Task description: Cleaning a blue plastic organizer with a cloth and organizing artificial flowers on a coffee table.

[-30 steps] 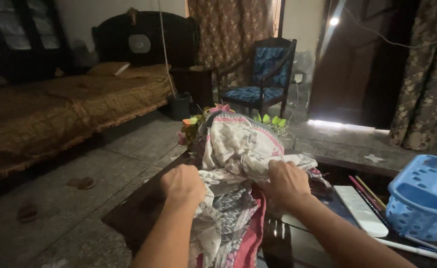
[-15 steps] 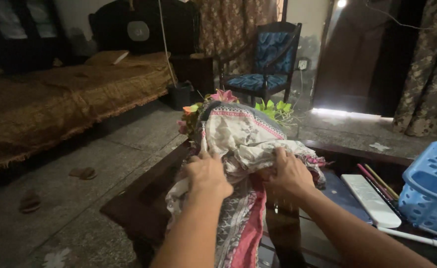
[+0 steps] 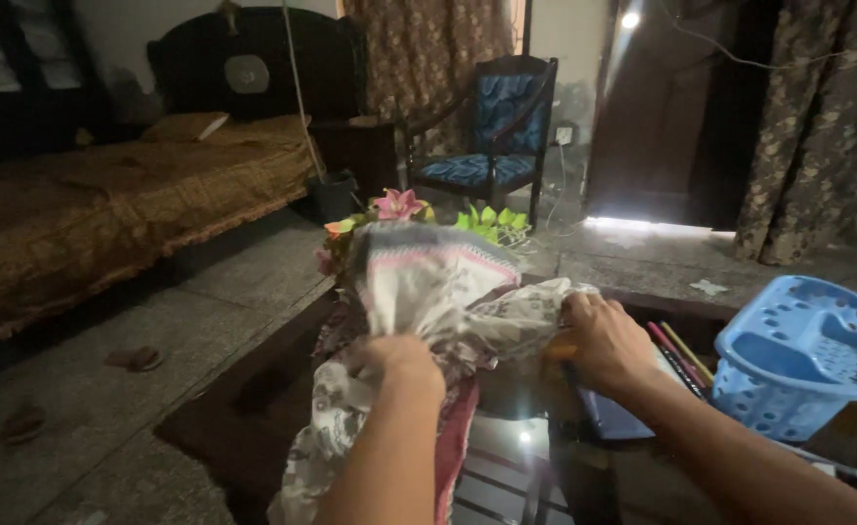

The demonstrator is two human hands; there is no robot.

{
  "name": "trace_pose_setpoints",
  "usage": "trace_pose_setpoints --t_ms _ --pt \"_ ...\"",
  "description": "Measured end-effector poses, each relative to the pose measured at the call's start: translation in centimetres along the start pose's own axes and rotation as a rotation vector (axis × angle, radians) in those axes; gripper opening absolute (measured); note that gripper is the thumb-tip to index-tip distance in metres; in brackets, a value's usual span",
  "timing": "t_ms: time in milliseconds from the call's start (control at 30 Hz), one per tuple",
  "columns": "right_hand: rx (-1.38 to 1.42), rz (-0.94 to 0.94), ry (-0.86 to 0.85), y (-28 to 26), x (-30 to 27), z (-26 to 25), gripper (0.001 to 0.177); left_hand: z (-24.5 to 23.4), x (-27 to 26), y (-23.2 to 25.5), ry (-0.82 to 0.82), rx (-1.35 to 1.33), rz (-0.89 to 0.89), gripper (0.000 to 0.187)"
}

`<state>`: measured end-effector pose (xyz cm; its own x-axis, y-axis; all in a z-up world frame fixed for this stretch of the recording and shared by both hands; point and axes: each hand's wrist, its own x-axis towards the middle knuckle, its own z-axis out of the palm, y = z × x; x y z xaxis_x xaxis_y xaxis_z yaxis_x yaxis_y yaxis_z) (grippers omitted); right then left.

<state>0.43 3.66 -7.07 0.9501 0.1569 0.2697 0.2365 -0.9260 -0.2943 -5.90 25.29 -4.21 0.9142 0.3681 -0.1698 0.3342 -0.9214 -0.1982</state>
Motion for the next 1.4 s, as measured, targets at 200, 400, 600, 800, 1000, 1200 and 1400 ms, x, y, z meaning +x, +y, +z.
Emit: trace_pose_setpoints --t_ms 200,400,600,800,1000,1200,1400 --pt "-0.236 0.054 -0.085 2.9 -0.5 -1.3 0.086 2.5 3.5 0.4 -0.093 0.003 -0.039 0.047" --pt "-0.288 0.187 -0.058 7.3 0.6 0.5 0.071 0.6 2.7 -1.1 -0.111 -0.031 -0.183 0.044" --pt "-0.246 0.129 0.013 2.3 0.3 -0.3 0.052 -1.3 1.0 -3.9 0.196 -0.003 -0.313 0.048" --pt "-0.334 -0.253 0.017 -2.2 2.2 1.3 0.071 1.7 7.2 -7.8 0.716 -1.045 -0.248 0.042" --pt "-0.191 -0.609 -0.016 -10.2 0.4 2.8 0.042 5.3 18.1 -6.2 0.479 -1.521 -0.144 0.053" --pt "0.07 -0.521 -0.204 -12.8 -2.4 4.2 0.024 5.7 13.8 -6.0 0.151 -1.706 0.195 0.072" --pt "0.101 -1.241 0.089 -14.2 -3.9 3.7 0.034 3.8 9.1 -10.0 0.089 -1.313 -0.225 0.074"
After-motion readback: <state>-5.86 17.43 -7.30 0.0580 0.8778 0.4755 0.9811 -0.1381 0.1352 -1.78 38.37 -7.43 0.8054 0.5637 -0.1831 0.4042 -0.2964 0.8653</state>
